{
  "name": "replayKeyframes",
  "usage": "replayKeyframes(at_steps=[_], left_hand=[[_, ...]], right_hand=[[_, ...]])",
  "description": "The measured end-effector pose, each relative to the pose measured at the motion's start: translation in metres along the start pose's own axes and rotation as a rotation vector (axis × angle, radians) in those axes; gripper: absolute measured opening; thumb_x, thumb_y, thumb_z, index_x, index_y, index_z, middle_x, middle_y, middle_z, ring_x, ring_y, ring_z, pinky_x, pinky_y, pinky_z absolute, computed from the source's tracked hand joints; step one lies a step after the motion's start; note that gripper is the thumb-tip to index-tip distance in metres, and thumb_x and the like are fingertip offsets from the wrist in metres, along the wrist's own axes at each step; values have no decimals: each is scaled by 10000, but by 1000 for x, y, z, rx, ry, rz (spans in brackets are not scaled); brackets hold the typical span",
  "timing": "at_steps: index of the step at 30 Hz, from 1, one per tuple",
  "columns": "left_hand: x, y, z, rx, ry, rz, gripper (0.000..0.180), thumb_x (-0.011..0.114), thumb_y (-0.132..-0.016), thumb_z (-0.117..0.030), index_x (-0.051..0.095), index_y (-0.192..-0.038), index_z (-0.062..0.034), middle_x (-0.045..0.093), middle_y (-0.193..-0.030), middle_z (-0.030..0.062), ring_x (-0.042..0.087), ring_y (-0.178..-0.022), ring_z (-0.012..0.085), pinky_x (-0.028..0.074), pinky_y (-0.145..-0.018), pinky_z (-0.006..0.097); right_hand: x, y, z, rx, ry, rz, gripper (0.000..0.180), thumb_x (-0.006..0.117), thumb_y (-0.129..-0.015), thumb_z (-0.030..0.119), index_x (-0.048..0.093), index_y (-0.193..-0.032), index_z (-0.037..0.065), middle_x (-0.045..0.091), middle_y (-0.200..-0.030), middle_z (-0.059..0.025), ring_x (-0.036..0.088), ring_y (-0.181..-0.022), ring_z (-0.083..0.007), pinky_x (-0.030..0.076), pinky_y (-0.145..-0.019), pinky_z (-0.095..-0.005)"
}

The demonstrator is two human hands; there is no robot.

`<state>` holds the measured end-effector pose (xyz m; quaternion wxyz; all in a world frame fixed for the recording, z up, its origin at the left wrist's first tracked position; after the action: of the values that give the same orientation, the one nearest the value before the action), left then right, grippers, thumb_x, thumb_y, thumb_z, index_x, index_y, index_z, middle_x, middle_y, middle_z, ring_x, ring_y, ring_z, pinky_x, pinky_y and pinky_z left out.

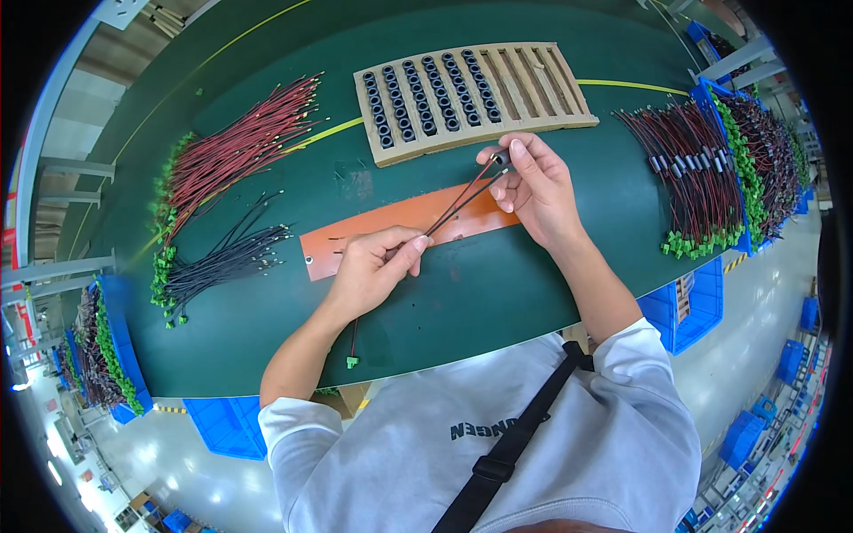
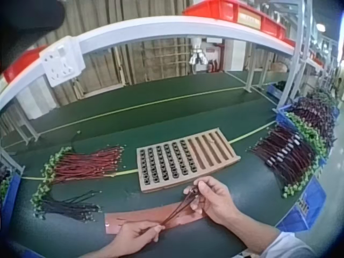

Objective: The person assembles wire harnesses by picking up red and black wires, inserting them into a green connector, and sliding a gray cylindrical sleeve over the connection. They repeat this process for multiple units, placing the finished assemblies into a blue bin.

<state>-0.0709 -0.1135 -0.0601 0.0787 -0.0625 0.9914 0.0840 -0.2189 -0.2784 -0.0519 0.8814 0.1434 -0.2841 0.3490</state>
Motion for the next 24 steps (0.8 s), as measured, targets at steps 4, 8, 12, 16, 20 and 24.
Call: replayKeyframes(at_steps=[4,8,12,16,20,24], left_hand=[[0,1,-6,16,-25,13,220,606,-1039,-171,729,-1083,6,622,-702,-4,468,-581,26,354,-515,209],[1,2,-5,14,22,34,216,609,-1037,-167,730,-1078,7,618,-697,-5,469,-577,28,351,-509,211],[2,1,-2,-23,75,57,215,608,-1039,-169,727,-1077,6,614,-694,-1,457,-566,24,335,-495,209],[0,1,2,-127,117,69,208,610,-1036,-160,725,-1069,10,625,-723,-2,550,-656,49,418,-571,219],[-3,2,10,-186,143,49,216,605,-1040,-181,727,-1060,-4,614,-712,-10,503,-620,36,381,-547,213],[-2,1,9,-156,149,30,220,603,-1042,-188,726,-1063,-8,611,-709,-9,471,-596,29,365,-532,213]], right_hand=[[-2,-2,0,-11,33,-7,247,546,-1072,267,585,-1173,45,711,-1074,-146,655,-684,-140,518,-573,-250],[-4,-4,-4,22,19,6,273,538,-1075,289,593,-1175,41,701,-1002,-125,601,-628,-123,480,-540,-232],[-1,-2,-4,51,12,57,301,530,-1079,307,594,-1186,34,677,-937,-109,550,-591,-115,441,-505,-222],[1,-1,-3,53,-2,78,302,525,-1081,302,597,-1190,31,675,-948,-120,586,-612,-129,449,-501,-225],[2,-1,-2,39,-8,74,287,529,-1079,282,595,-1201,31,680,-977,-130,652,-688,-149,487,-539,-242],[1,-3,-1,-26,87,89,274,540,-1075,242,581,-1248,34,693,-1021,-144,689,-780,-157,530,-610,-253]])
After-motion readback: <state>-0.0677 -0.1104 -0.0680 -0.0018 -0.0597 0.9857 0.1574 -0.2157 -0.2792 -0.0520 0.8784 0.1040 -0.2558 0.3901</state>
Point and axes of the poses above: each hand's wrist, its own y-axis away from the middle knuckle, its own x-axis out of the palm, z = x × y, the point moved 9 cm from there along -y, towards the middle knuckle
